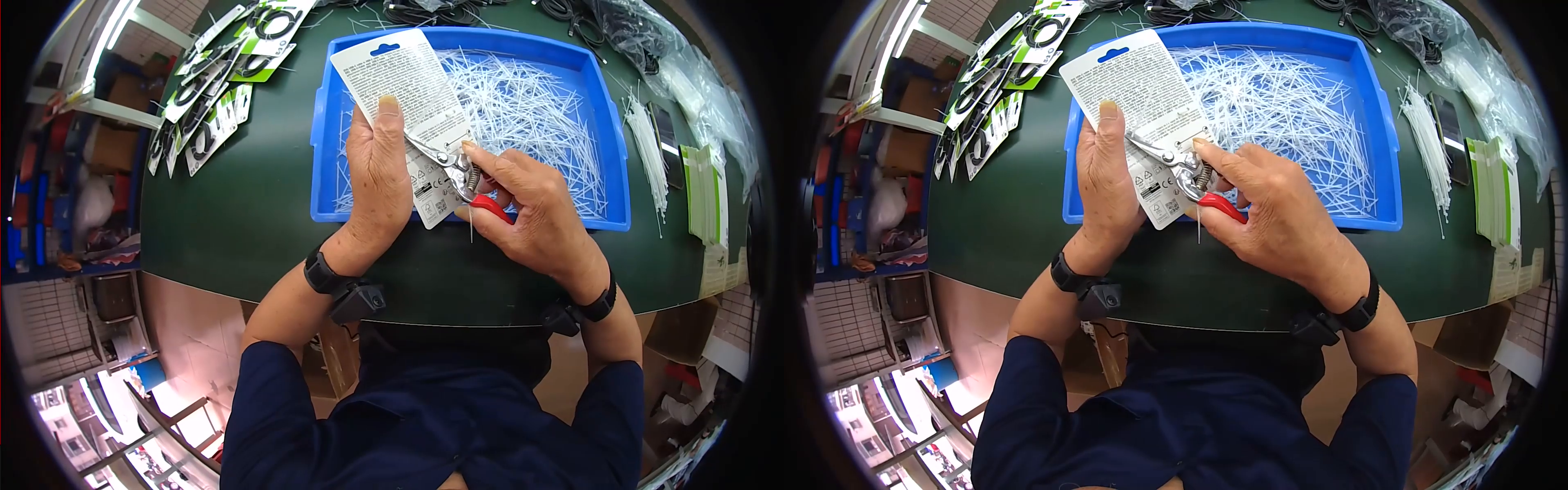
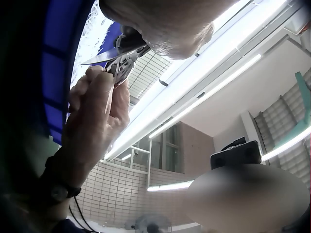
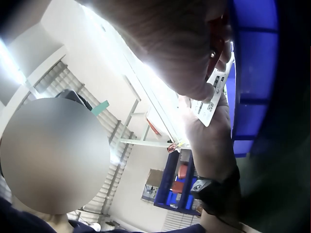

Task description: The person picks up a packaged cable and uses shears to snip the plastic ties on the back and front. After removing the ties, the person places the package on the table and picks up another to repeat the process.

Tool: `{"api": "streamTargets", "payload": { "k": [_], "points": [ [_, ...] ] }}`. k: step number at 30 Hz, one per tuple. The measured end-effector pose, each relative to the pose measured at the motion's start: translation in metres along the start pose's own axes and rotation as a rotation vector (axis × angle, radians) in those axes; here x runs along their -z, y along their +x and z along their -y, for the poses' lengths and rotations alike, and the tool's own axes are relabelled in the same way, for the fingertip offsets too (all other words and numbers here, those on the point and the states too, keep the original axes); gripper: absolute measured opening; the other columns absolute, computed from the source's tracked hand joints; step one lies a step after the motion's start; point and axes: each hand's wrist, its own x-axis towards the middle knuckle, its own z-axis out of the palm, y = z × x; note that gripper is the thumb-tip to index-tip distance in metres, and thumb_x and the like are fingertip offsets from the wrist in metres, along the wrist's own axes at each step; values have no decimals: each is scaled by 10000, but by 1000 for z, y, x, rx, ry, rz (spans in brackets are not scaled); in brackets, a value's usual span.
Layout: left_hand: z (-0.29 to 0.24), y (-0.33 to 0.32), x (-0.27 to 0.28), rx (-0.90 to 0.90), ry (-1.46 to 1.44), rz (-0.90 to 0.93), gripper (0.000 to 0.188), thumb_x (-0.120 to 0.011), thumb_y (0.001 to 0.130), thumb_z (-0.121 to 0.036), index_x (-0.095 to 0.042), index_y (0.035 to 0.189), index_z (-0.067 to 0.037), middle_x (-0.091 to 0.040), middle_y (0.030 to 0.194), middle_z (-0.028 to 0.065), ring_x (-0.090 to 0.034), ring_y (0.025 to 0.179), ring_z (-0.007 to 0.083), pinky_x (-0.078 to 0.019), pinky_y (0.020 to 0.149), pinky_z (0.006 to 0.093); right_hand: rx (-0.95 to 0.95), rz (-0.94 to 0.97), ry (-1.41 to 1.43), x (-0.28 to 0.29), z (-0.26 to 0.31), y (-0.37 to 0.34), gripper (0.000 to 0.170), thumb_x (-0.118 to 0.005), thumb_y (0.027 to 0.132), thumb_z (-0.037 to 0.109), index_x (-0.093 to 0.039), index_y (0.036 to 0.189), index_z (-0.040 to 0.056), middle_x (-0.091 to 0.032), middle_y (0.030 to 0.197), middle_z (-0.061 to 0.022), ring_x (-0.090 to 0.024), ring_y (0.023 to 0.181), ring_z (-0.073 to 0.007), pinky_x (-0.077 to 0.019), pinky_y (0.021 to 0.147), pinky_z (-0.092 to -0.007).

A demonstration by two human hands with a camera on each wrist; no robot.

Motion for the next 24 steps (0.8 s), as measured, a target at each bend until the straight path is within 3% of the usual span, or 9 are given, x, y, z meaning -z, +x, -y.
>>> {"api": "streamTargets", "payload": {
  "k": [7,16,19,24],
  "points": [
    [3,1,1,-101,132,-29,496,-466,1145,-414,-459,1410,4,-678,1270,179,-731,1089,225,-613,930,355,25,-34,-47,-2,0,-1,673,-854,784,37,-655,1426,64,-649,872,-89,-588,681,-189,-513,651,-329],
    [-5,8,3,-91,130,-5,480,-477,1144,-397,-465,1408,3,-677,1261,180,-730,1082,232,-618,919,362,36,-60,-69,5,-4,1,654,-870,785,73,-664,1407,69,-639,874,-102,-593,711,-230,-516,683,-339],
    [-17,18,11,-99,76,-28,472,-475,1149,-372,-476,1408,23,-674,1242,146,-710,1046,178,-597,889,300,6,-39,-94,18,-10,2,660,-873,786,84,-661,1410,72,-641,892,-102,-595,730,-230,-517,697,-341],
    [-30,27,26,-73,-86,-119,449,-479,1145,-354,-481,1405,13,-679,1242,161,-739,1051,223,-634,881,338,2,-29,-165,23,-19,2,698,-884,784,107,-641,1438,86,-647,939,-103,-607,765,-232,-525,716,-349]
  ]
}}
